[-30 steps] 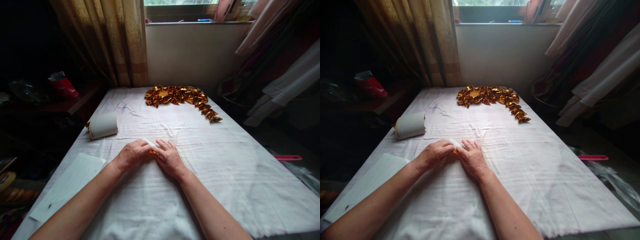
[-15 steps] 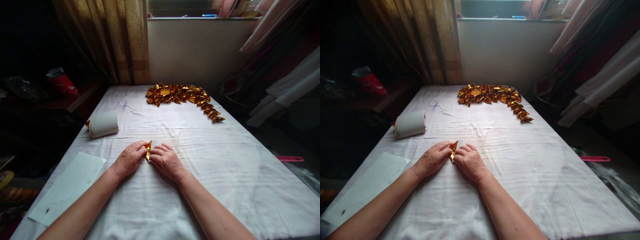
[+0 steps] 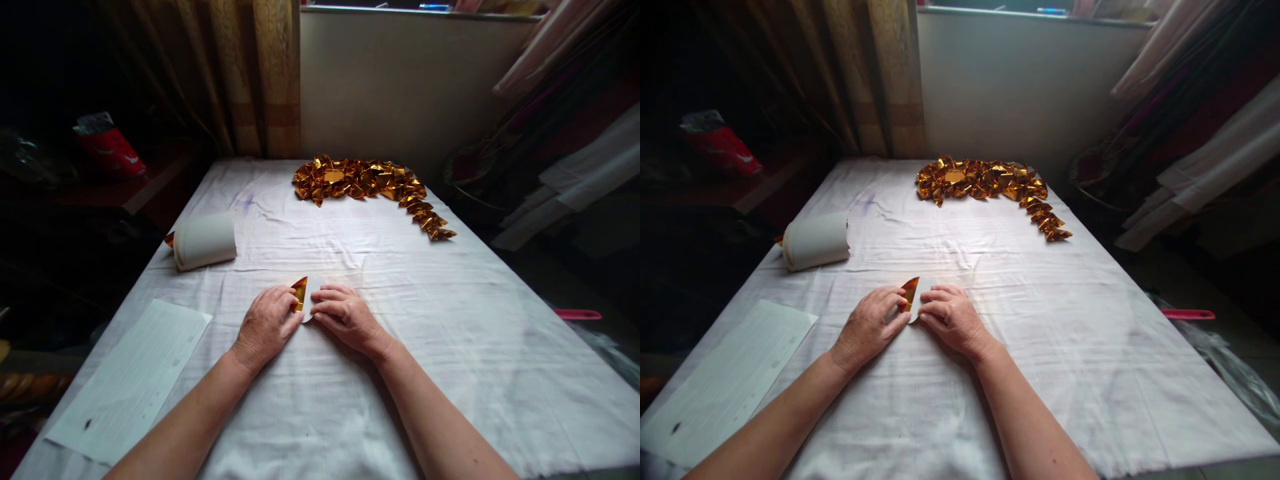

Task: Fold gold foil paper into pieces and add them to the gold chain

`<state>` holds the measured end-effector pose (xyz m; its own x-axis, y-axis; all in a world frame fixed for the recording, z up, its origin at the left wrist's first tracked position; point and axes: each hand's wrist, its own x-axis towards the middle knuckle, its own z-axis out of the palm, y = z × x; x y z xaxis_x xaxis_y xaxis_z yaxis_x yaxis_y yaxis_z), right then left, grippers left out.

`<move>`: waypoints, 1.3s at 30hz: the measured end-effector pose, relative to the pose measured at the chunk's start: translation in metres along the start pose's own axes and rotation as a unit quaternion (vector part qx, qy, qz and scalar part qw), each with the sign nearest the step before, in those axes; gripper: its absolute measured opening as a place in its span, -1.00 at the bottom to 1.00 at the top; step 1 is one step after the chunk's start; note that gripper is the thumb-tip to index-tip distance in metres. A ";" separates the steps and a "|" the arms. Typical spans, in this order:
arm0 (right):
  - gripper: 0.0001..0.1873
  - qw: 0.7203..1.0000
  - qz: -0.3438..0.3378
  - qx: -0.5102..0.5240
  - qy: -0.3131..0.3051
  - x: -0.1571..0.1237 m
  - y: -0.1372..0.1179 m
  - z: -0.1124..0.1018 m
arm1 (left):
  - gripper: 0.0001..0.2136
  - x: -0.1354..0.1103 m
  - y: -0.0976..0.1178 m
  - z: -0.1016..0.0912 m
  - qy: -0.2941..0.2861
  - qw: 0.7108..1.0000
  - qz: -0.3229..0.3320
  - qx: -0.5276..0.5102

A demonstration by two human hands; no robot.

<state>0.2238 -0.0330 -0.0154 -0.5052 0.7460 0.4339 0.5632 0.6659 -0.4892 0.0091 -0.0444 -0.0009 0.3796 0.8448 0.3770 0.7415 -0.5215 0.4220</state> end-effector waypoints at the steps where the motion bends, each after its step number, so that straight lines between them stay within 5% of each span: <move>1: -0.89 1.000 0.008 -0.003 -0.001 0.000 0.000 0.001 | -0.92 -0.001 0.000 0.000 0.000 1.000 -0.002 -0.002; 10: -0.87 0.993 0.111 -0.021 0.039 0.011 -0.021 0.009 | -0.94 -0.002 0.002 0.000 -0.006 1.000 -0.004 -0.018; 39: -0.89 0.986 0.151 -0.040 0.060 0.012 -0.015 0.013 | -0.88 -0.001 0.008 0.000 -0.015 1.000 -0.021 -0.009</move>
<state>0.2010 -0.0343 -0.0127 -0.2280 0.9023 0.3659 0.7290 0.4073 -0.5502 0.0145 -0.0493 0.0024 0.3648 0.8694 0.3332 0.7474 -0.4869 0.4520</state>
